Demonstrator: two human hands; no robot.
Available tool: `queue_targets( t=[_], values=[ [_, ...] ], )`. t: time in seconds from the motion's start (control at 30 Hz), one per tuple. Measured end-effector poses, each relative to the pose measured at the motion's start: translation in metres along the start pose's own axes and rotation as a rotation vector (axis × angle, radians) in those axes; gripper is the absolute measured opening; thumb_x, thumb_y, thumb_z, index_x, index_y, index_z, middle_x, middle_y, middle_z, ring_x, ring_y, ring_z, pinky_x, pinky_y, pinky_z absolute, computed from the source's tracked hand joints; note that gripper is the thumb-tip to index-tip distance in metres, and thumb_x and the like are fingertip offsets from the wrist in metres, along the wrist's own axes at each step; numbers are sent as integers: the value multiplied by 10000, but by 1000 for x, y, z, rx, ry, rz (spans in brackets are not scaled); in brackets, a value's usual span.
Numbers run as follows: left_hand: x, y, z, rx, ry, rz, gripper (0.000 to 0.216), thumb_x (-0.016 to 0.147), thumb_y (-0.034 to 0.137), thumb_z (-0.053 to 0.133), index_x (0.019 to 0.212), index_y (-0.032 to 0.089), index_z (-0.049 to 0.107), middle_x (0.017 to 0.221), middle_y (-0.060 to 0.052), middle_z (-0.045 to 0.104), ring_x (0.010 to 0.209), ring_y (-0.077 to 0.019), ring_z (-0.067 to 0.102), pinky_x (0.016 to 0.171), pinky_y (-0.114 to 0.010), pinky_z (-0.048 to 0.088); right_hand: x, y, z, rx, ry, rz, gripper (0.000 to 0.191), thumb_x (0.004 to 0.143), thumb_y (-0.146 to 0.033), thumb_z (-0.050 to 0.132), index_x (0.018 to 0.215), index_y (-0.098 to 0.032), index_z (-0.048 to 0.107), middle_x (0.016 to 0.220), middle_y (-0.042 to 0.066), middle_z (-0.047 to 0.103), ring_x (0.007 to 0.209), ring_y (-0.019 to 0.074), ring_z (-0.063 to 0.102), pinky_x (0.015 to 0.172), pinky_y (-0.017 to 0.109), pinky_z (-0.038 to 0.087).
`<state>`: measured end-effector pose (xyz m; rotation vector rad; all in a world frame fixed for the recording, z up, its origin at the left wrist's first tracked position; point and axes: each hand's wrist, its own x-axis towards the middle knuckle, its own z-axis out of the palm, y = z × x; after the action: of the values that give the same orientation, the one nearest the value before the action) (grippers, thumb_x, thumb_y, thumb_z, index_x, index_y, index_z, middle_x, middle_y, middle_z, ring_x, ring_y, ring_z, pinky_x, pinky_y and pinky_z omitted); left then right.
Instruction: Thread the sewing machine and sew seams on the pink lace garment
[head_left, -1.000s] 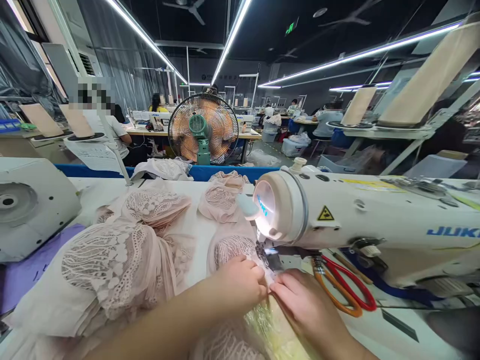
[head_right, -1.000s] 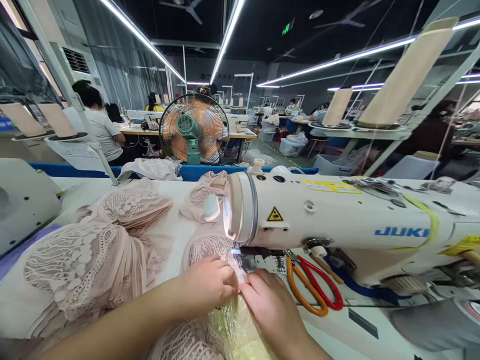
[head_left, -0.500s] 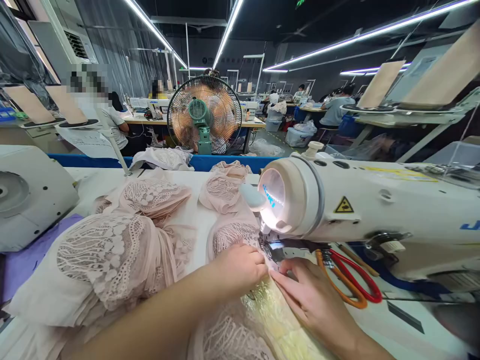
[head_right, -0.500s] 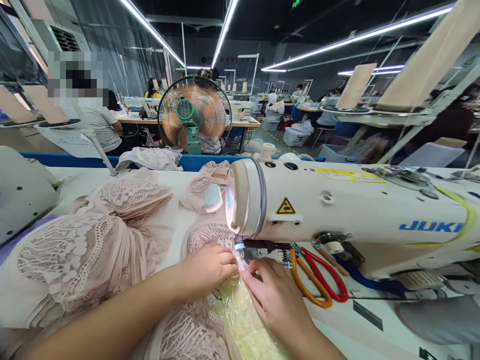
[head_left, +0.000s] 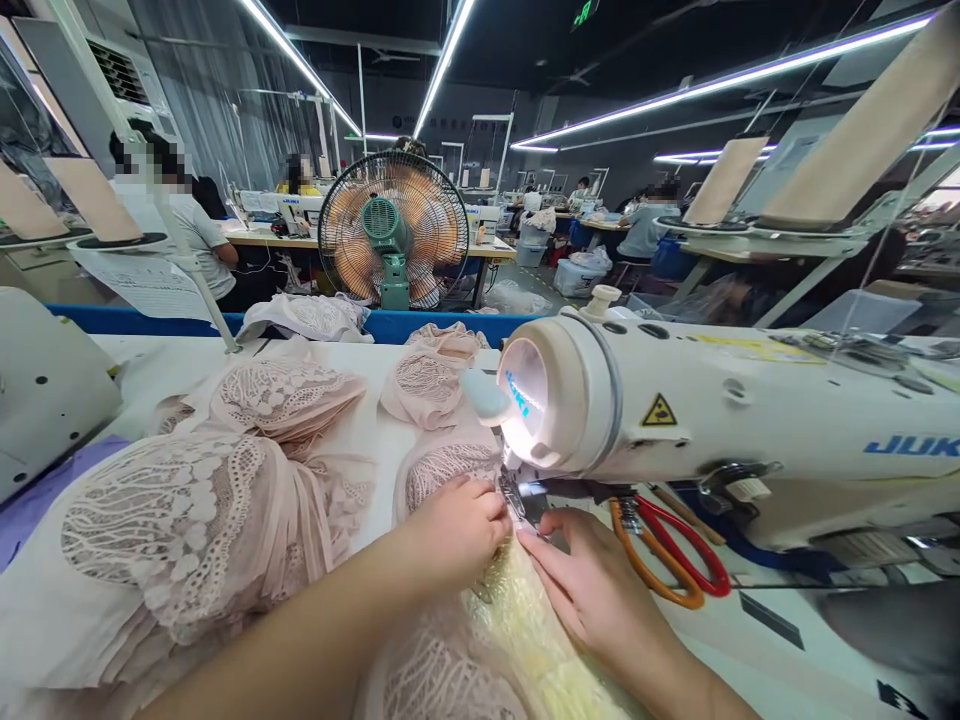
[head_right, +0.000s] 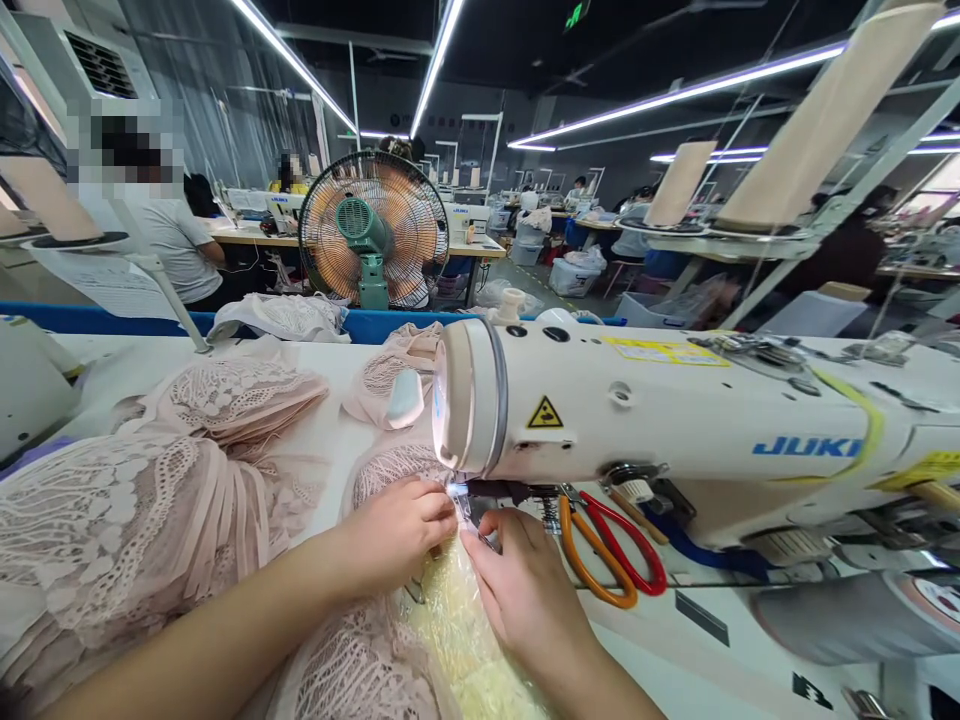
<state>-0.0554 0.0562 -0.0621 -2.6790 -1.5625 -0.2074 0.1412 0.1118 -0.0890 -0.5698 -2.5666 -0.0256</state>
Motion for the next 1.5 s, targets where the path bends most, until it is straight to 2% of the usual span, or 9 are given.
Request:
queue_targets(
  t=[0.63,0.77,0.87,1.07,1.13,1.23,1.33,1.4,1.5],
  values=[
    [3,-36,4,86,11,-180,279,918,189,472,1161,238,600,1312,-51,559,1311,-306,363,1009,-619,281,0,1,1,12,46,-19,250,871,-174,465,982,-145,687,882,138,568,833,263,571,691,421,529],
    [1,-34,-2,117,71,-173,224,897,159,482,1030,207,656,1241,-59,603,1283,-310,386,1024,-583,276,-1,2,-3,9,45,5,252,883,-195,462,991,-151,686,927,150,590,874,273,583,717,438,533],
    [0,-16,-22,49,108,-122,172,835,129,514,899,146,672,1020,-84,665,1098,-274,524,950,-434,390,-4,1,-15,27,80,64,244,893,-216,467,1023,-188,673,1010,138,613,910,264,595,729,417,542],
    [-4,17,-38,-520,-361,148,127,711,247,673,816,177,657,749,-2,641,698,-153,575,630,-240,437,-30,-14,-46,318,196,236,209,906,-258,461,913,-253,670,893,63,653,859,194,649,692,262,561],
    [-3,14,-32,-749,-350,69,20,732,171,616,751,172,624,707,23,608,666,-119,555,614,-210,420,-45,-23,-45,404,181,351,210,911,-302,467,914,-252,670,905,67,675,866,200,664,723,264,568],
    [0,6,-26,-1090,-102,-164,71,772,190,549,710,157,546,674,31,549,631,-94,521,581,-189,400,-66,-41,-30,557,165,600,292,930,-370,451,1158,-252,592,1012,87,691,914,202,674,747,273,572],
    [5,2,-22,-980,66,-415,153,818,255,504,704,155,478,652,26,512,602,-94,500,552,-193,399,-68,-65,-13,763,237,612,551,941,-436,404,1443,-244,278,1125,120,655,971,212,658,771,306,556],
    [7,1,-19,-770,80,-514,124,832,212,452,726,153,478,646,23,506,600,-102,507,545,-199,405,-58,-76,-7,766,221,532,546,904,-494,450,1386,-244,395,1061,106,670,933,228,658,761,319,540],
    [6,2,-16,-541,76,-577,85,786,115,437,761,148,511,677,-1,528,659,-146,543,582,-241,420,-37,-76,-8,670,107,532,318,903,-454,443,911,-228,667,772,35,668,717,191,641,632,269,497]
  ],
)
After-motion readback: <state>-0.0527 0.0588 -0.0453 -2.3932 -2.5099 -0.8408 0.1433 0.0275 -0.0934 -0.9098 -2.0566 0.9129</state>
